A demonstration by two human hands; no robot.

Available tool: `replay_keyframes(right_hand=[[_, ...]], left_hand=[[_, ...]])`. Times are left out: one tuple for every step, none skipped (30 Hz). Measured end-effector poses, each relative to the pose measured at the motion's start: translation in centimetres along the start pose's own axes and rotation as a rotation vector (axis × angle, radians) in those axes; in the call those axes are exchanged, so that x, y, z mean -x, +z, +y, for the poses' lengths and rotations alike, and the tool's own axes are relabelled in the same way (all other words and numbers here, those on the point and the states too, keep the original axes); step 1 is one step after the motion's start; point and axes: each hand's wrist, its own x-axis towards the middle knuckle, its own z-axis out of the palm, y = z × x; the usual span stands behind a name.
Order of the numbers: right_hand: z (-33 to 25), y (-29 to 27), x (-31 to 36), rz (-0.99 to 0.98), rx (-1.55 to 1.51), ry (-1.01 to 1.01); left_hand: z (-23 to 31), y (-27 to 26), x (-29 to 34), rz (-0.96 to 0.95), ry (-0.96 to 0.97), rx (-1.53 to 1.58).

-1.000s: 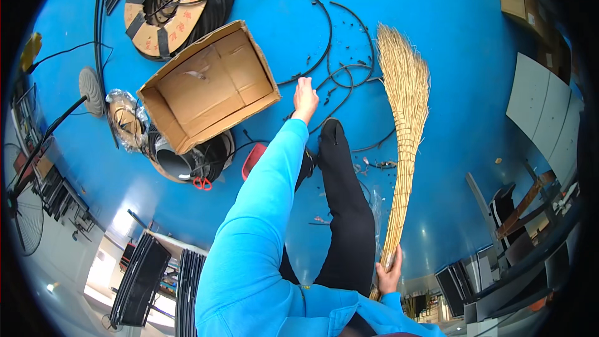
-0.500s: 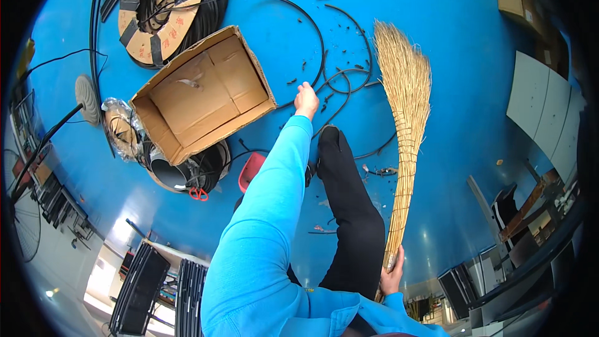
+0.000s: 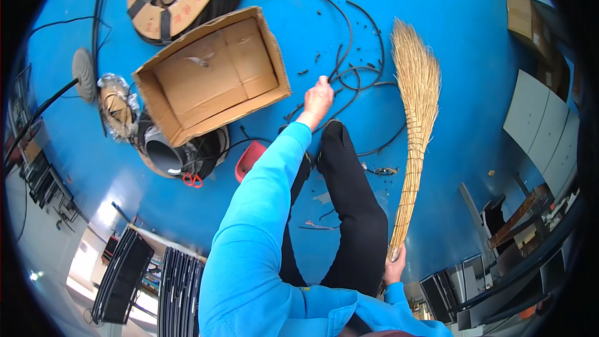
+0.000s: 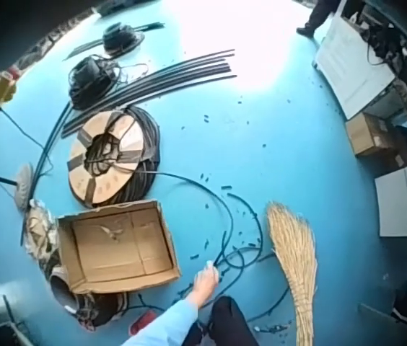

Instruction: Sweeping debris and small parts from a workshop floor into a dustpan and a box.

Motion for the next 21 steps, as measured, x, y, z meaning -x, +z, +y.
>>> replay_keyframes(right_hand=[[-0.4, -0.7, 0.2, -0.010, -0.038, 0.024], [-0.9, -1.3, 0.4, -0.020, -0.074, 0.048], [-1.6, -1.8, 0.8, -0.035, -0.113, 0.070], [-2.1, -2.2, 1.4, -0.050, -0.114, 0.054], [-2.3, -2.7, 2.1, -0.054, -0.131, 0.067], [-2.4, -3.3, 2.7, -0.056, -0.147, 0.083], [-2.6, -3.6, 3.4, -0.067, -0.166, 0.095], [-2.8, -4.3, 4.2, -0.068, -0.178, 0.116], [-3.1, -5.0, 4.9, -0.062, -0.166, 0.117], [-3.6, -5.6, 5.4, -0.079, -0.162, 0.104], [-4.2, -5.7, 5.5, -0.096, -0.164, 0.089], [-4.7, -5.8, 5.4, -0.103, -0.163, 0.080], [-5.1, -5.9, 5.3, -0.113, -0.162, 0.071], [-5.4, -5.8, 4.8, -0.115, -0.161, 0.059], [-5.8, -5.6, 4.0, -0.124, -0.161, 0.049], [-7.0, -5.3, 3.1, -0.128, -0.161, -0.025], [-8.3, -4.9, 1.9, -0.085, -0.132, -0.104], [-9.7, -4.3, 0.9, -0.048, -0.110, -0.182], [-10.8, -4.2, 0.5, -0.041, -0.106, -0.171], [-11.7, -4.2, 0.1, -0.065, -0.180, -0.106], [-12.6, -4.0, -0.1, -0.098, -0.260, -0.041]], left_hand=[[1.4, -2.4, -0.2, 0.014, -0.007, -0.010], [2.8, -4.8, -0.4, 0.124, -0.006, 0.127], [3.9, -7.9, -0.9, 0.238, 0.001, 0.257], [4.0, -11.1, -1.7, 0.286, 0.004, 0.402], [4.4, -14.4, -2.9, 0.321, -0.008, 0.462], [4.5, -17.8, -4.1, 0.337, -0.046, 0.620], [4.0, -22.4, -5.5, 0.357, -0.081, 0.768], [2.6, -26.3, -7.0, 0.424, -0.019, 0.825], [1.4, -30.1, -8.1, 0.493, -0.050, 1.024], [0.2, -33.7, -8.8, 0.640, -0.120, 1.141], [-1.8, -36.0, -8.1, 0.748, -0.155, 1.221], [-3.6, -37.2, -7.5, 0.852, -0.197, 1.310], [-5.4, -36.7, -6.2, 0.928, -0.297, 1.224], [-8.1, -35.4, -4.1, 0.842, -0.340, 1.126], [-10.4, -33.6, -1.5, 0.757, -0.381, 1.021], [-10.1, -31.4, 0.7, 0.760, -0.531, 0.895], [-10.9, -28.4, 3.1, 0.752, -0.536, 0.892], [-12.3, -25.4, 5.5, 0.646, -0.666, 0.686], [-12.6, -22.7, 7.3, 0.528, -0.791, 0.490], [-11.4, -20.5, 8.4, 0.509, -0.793, 0.499], [-9.9, -19.0, 9.6, 0.269, -0.651, 0.401]])
